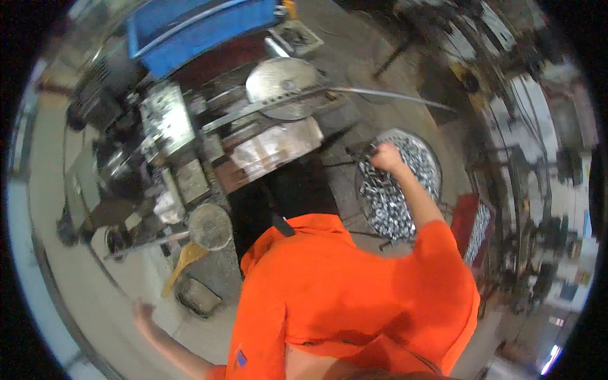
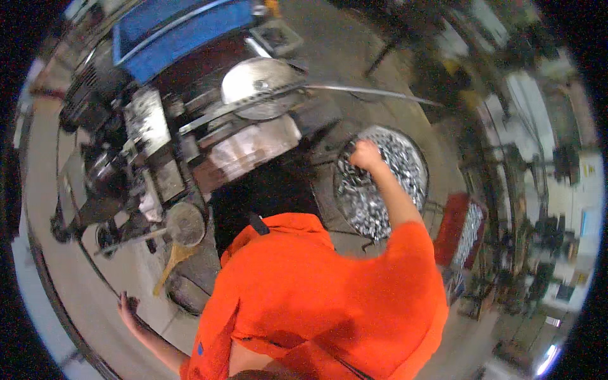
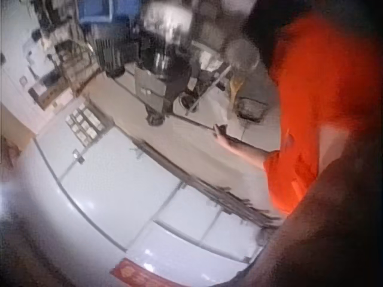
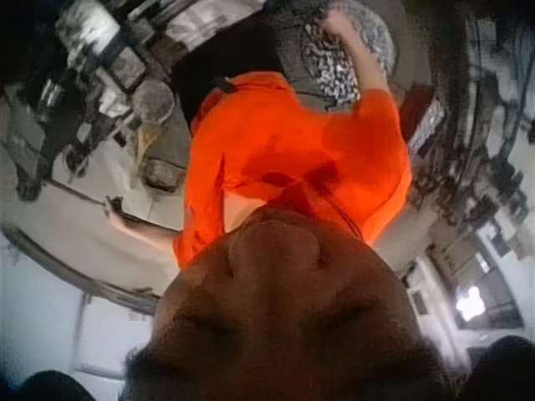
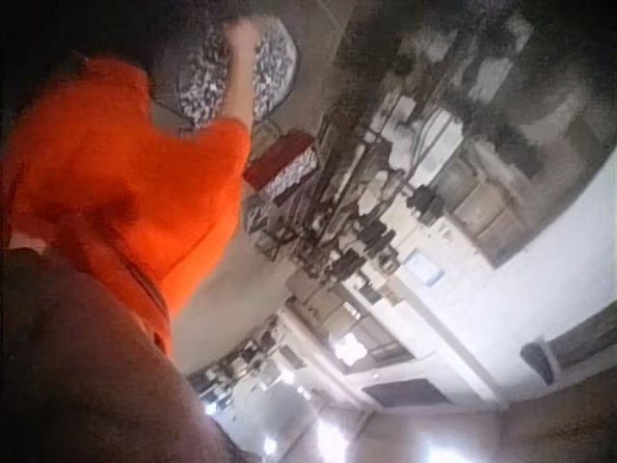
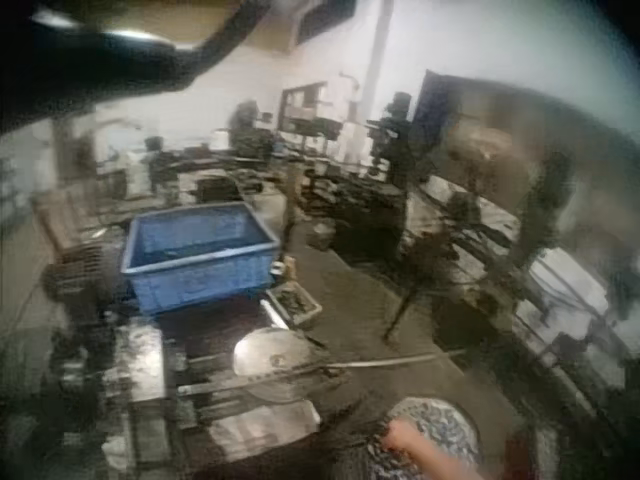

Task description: The person operates a metal turning machine, repeatedly inserting small metal parts into the chuck, engaging the machine, and removing the processed parts. The person places the finished parts into a blue bin and continues the cycle with additional parts from a nearby container.

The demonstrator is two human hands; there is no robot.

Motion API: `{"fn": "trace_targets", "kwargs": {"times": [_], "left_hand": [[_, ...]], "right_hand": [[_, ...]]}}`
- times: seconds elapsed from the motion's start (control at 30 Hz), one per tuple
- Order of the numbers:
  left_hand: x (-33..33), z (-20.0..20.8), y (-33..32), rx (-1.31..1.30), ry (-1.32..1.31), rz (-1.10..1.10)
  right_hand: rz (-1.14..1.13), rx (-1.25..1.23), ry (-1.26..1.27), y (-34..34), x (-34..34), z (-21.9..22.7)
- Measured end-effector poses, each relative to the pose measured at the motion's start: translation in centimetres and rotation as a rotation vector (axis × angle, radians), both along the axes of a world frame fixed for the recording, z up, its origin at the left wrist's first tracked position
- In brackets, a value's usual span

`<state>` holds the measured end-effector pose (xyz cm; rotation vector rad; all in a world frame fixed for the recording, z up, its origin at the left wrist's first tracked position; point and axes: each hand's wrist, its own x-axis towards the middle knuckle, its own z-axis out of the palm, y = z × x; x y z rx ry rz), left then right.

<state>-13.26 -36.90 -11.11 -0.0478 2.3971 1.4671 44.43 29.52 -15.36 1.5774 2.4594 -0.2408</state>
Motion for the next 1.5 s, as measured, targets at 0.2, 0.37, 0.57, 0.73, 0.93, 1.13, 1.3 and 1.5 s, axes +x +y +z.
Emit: {"fn": "trace_targets", "kwargs": {"times": [0.2,0.37,0.57,0.73,0.93,1.13,1.3,1.5], "left_hand": [[2.0,3.2,5.1,0.057,-0.052,0.114],[1.3,2.2,3.4,0.026,-0.049,0.048],[2.9,4.4,4.9,-0.221,0.146,-0.087],[6.2,-0.2,-1.5,-0.599,0.562,-0.105],[11.2,6.7,3.2,-0.522,0.139,0.056],[10.1,5.2,3.1,-0.802,0.254,0.068],[9.1,4.7,3.1,-0.768,0.282,0.048],[5.8,3.8,-0.1,-1.086,0.302,-0.017]], "right_hand": [[-0.167,0.027,0.626,-1.3,-0.4,5.6],[0.305,0.041,0.779,-2.4,-12.9,13.1],[0.955,-0.178,0.922,-8.9,-34.9,20.2],[1.312,0.012,0.723,-13.3,-49.4,17.5],[1.195,-0.03,0.407,-13.3,-53.2,15.6],[1.133,-0.124,0.384,-13.8,-54.1,16.1],[0.992,-0.268,0.537,-14.5,-54.4,16.6],[0.887,-0.303,0.677,-13.5,-54.5,16.2]]}}
